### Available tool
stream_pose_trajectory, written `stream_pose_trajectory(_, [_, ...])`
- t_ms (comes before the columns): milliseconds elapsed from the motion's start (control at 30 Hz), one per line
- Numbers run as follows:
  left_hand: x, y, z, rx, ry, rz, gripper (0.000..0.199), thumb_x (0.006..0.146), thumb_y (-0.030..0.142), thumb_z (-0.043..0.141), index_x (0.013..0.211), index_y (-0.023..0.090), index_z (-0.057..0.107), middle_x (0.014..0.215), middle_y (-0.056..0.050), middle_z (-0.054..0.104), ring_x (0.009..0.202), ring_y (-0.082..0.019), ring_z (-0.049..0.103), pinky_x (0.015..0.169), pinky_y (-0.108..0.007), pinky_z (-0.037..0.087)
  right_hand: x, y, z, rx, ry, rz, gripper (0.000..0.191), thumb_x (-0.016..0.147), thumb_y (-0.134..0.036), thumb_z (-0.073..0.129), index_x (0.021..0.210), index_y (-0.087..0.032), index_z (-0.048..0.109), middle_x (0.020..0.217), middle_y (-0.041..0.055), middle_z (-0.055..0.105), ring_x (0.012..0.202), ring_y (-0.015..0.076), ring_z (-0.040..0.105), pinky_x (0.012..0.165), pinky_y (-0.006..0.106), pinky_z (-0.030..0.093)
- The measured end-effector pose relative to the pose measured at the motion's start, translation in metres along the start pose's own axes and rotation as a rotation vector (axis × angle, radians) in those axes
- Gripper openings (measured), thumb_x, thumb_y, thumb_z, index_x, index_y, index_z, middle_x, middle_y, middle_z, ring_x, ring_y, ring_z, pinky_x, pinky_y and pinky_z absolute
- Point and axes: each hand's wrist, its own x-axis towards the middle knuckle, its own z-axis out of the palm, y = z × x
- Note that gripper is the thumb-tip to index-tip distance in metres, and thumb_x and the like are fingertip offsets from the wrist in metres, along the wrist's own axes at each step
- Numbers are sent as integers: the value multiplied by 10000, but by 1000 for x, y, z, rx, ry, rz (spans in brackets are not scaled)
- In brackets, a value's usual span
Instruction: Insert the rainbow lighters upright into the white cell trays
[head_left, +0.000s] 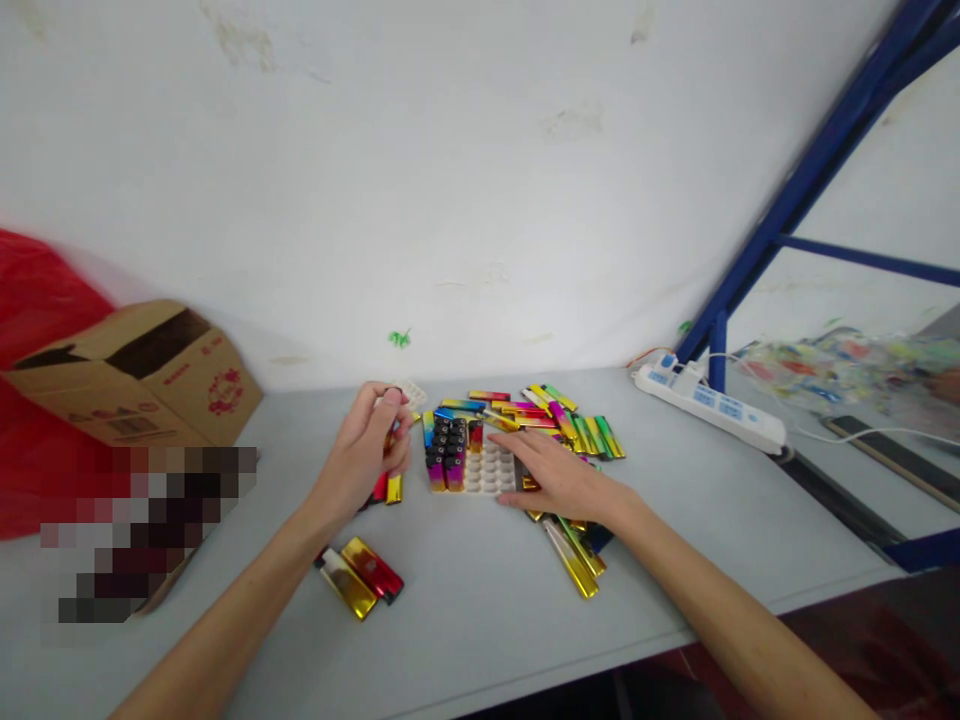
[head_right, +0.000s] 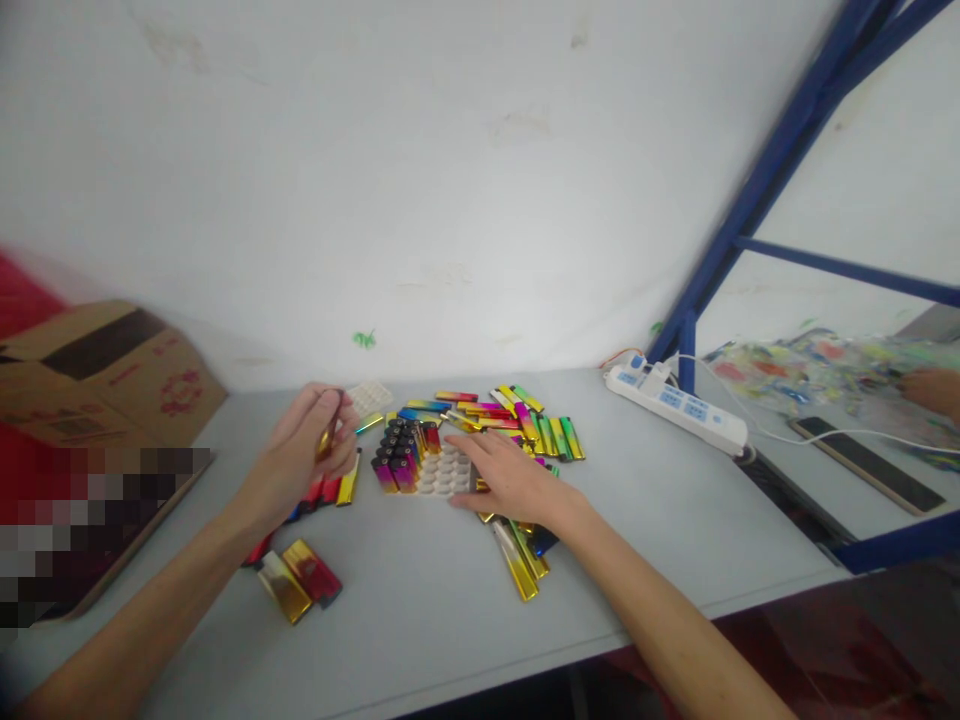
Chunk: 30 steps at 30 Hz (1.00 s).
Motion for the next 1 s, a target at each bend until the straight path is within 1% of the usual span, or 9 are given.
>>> stream_pose_trajectory(100, [-3, 21, 13, 208, -59, 132, 344, 988, 525, 515, 889, 213, 622, 718, 7, 602, 626, -151, 605, 594, -272, 501, 1, 0, 1, 7, 7, -10, 755, 951, -470, 704, 1558, -151, 388, 1412, 199, 588, 1285, 328, 569, 1106, 485, 463])
stream_pose_trajectory(200, [1, 30, 25, 417, -173, 266, 316, 956, 486, 581, 910, 208, 724, 923, -60, 723, 863, -217, 681, 759, -310, 545, 1, 1, 2, -1, 19, -27, 773, 944, -454, 719, 1569, -170, 364, 1443, 192, 574, 1317, 333, 550, 1124, 494, 443])
stream_pose_trajectory(333, [18, 17, 30, 769, -379, 430, 235, 938, 398, 639, 1012, 224, 778, 1050, -70, 772, 993, -244, 690, 922, -376, 532, 2, 3, 4, -9, 29, -65, 776, 948, -451, 717, 1569, -168, 348, 1474, 181, 561, 1329, 336, 542, 1131, 497, 435])
stream_pose_trajectory(467, [31, 0, 27, 1055, -440, 518, 213, 951, 333, 624, 996, 219, 797, 1105, -97, 749, 1093, -286, 654, 1010, -465, 509, 2, 3, 3, -17, 32, -66, 757, 945, -462, 719, 1547, -159, 376, 1459, 183, 574, 1328, 336, 545, 1132, 495, 433])
stream_pose_trajectory(600, [32, -1, 22, 1105, -482, 469, 231, 950, 366, 615, 992, 254, 813, 1334, -101, 653, 1230, -306, 613, 1091, -496, 487, 2, 2, 2, -37, 34, -67, 740, 945, -450, 719, 1533, -139, 395, 1466, 201, 570, 1337, 348, 537, 1130, 508, 430])
stream_pose_trajectory(733, [31, 1, 22, 1077, -509, 401, 307, 959, 457, 581, 1002, 267, 818, 1401, -90, 627, 1288, -307, 595, 1147, -490, 457, 2, 1, 1, -38, 36, -67, 731, 950, -443, 714, 1533, -139, 394, 1471, 194, 570, 1326, 345, 544, 1129, 502, 430])
stream_pose_trajectory(800, [29, 0, 24, 1044, -512, 389, 358, 974, 486, 547, 1099, 271, 804, 1430, -90, 617, 1279, -294, 608, 1143, -474, 464, 3, 0, 0, -38, 29, -66, 724, 951, -443, 715, 1528, -139, 401, 1471, 190, 572, 1316, 343, 551, 1124, 496, 435])
stream_pose_trajectory(900, [25, 4, 24, 985, -445, 432, 429, 997, 496, 506, 1291, 269, 722, 1450, -90, 614, 1284, -276, 607, 1141, -444, 458, 3, -1, -1, -42, 17, -60, 728, 948, -450, 717, 1526, -139, 404, 1468, 186, 576, 1330, 349, 541, 1130, 497, 429])
stream_pose_trajectory(1000, [24, 9, 10, 964, -336, 448, 431, 996, 494, 499, 1276, 240, 706, 1327, -85, 694, 1201, -259, 645, 1095, -395, 473, 3, -1, -1, -35, 19, -54, 736, 948, -449, 717, 1531, -132, 399, 1457, 191, 581, 1337, 346, 539, 1133, 493, 427])
